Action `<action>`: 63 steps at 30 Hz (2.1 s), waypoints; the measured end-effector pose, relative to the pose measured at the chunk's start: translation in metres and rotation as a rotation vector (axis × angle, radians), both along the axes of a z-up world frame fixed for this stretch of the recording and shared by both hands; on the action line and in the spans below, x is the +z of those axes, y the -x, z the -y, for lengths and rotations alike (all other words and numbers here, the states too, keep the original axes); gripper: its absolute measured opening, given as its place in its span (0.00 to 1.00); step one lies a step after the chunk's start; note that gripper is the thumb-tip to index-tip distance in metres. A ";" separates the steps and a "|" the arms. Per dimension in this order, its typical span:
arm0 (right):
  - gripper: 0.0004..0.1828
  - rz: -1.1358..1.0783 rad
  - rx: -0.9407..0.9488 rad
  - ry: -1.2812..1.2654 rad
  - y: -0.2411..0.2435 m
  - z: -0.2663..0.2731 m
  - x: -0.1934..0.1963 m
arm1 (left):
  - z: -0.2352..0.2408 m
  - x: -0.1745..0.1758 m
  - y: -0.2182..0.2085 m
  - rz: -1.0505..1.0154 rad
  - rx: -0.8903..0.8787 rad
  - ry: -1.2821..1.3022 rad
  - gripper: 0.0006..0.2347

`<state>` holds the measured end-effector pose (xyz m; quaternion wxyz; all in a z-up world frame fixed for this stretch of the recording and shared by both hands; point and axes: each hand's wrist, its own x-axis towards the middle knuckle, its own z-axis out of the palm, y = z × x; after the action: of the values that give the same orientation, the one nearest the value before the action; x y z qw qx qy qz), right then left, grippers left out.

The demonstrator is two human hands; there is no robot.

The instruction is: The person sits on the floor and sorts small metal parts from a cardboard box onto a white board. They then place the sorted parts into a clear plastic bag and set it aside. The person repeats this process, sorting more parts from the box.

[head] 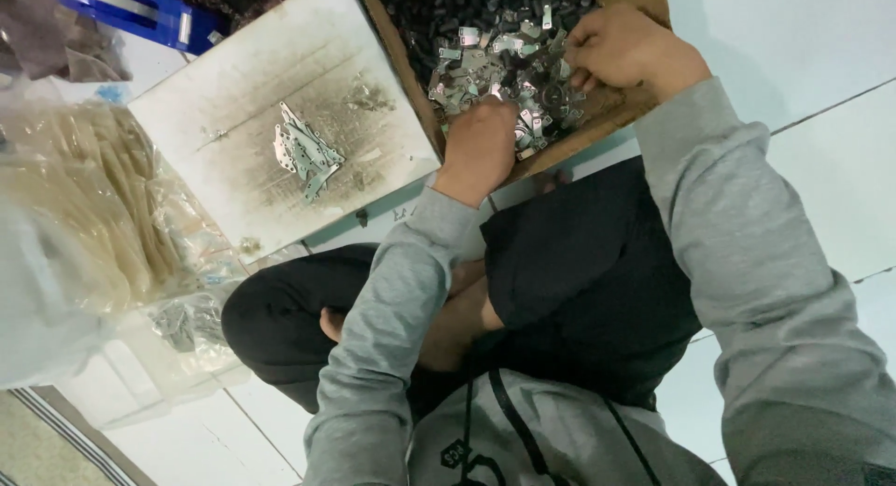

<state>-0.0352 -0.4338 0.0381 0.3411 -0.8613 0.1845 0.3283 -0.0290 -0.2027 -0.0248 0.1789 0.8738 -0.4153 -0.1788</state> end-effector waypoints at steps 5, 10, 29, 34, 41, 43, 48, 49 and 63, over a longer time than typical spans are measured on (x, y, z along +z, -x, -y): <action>0.11 0.045 -0.104 -0.009 0.002 -0.011 0.011 | 0.007 -0.027 0.006 -0.144 -0.204 -0.031 0.24; 0.11 0.077 0.172 0.349 0.018 0.003 -0.032 | 0.001 -0.024 0.007 -0.193 -0.140 -0.467 0.11; 0.37 -0.299 0.196 -0.142 -0.014 -0.043 0.021 | -0.010 -0.018 0.014 0.023 -0.111 -0.413 0.07; 0.37 -0.134 0.127 -0.253 -0.015 -0.035 0.019 | -0.009 -0.012 0.018 -0.003 -0.062 -0.431 0.19; 0.18 -0.310 0.248 0.302 -0.002 -0.009 -0.019 | -0.014 -0.003 0.013 -0.096 -0.125 0.002 0.09; 0.18 -0.389 0.264 0.389 -0.002 -0.011 -0.018 | -0.006 0.014 0.004 -0.265 -0.149 -0.052 0.09; 0.31 -0.388 0.138 0.076 -0.013 -0.036 0.028 | 0.006 0.034 -0.008 -0.392 -0.134 -0.516 0.10; 0.31 -0.382 0.143 0.077 -0.007 -0.024 0.016 | -0.002 0.028 -0.002 -0.388 -0.127 -0.516 0.10; 0.15 0.804 0.026 0.025 0.010 -0.041 0.031 | -0.170 0.116 0.002 0.275 0.398 0.501 0.20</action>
<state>-0.0452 -0.3933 0.0694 0.3713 -0.9275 0.0293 -0.0327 -0.0305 -0.0325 0.0916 0.3613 0.8826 -0.2881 0.0866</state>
